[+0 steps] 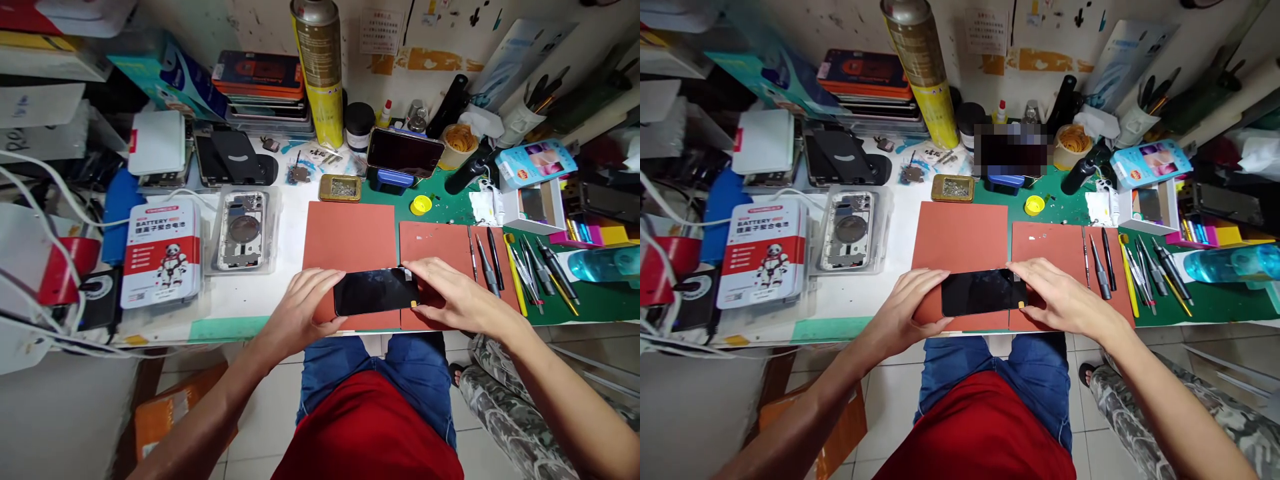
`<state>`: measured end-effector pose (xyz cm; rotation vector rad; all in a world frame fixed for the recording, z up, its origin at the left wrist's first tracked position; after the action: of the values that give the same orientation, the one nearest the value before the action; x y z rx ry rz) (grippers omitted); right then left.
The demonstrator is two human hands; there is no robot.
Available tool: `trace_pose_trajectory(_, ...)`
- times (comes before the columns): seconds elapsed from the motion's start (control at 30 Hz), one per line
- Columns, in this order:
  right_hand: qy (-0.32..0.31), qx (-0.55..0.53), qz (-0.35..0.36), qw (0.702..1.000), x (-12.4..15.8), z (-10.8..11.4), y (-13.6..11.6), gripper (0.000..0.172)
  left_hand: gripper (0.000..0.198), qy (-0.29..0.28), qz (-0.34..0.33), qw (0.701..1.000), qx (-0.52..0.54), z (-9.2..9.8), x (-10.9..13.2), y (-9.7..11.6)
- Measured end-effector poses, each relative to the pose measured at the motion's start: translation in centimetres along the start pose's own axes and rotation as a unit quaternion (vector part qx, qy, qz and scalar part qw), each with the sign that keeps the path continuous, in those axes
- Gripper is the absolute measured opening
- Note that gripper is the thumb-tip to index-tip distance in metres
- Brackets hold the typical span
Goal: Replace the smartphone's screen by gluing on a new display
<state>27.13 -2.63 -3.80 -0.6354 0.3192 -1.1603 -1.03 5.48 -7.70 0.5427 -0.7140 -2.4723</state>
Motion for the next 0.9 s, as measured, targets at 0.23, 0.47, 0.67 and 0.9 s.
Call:
trace_pose_trajectory(0.23, -0.025, 0.016, -0.008, 1.0, -0.7, 1.0, -0.5, 0.074, 0.07, -0.003, -0.004, 1.0, -0.004, 0.3, -0.1, 0.1)
trace_pose_trajectory(0.47, -0.026, 0.002, -0.031, 0.999, -0.7, 0.6, 0.5, 0.077, 0.073, -0.027, 0.012, 1.0, 0.001, 0.4, -0.1, 0.1)
trace_pose_trajectory(0.67, -0.006, -0.01, -0.024, 1.0, -0.5, 0.3, 1.0, 0.077, 0.073, -0.045, 0.006, 0.999, -0.001, 0.7, -0.7, 0.5)
trace_pose_trajectory(0.9, 0.011, -0.034, -0.018, 0.999, -0.1, -0.1, 1.4, 0.078, 0.074, -0.087, 0.003, 0.996, 0.011, 0.6, -1.9, 0.8)
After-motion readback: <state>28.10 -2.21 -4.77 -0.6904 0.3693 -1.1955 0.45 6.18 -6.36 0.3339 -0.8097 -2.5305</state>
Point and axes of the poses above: each hand's wrist, its own x-axis away from the middle knuckle, its own z-axis out of the back of the hand, y = z × x, the point moved 5 cm from there along -x, towards the middle knuckle, and after that the axes turned 2 degrees about x, right-handed, at the moved point
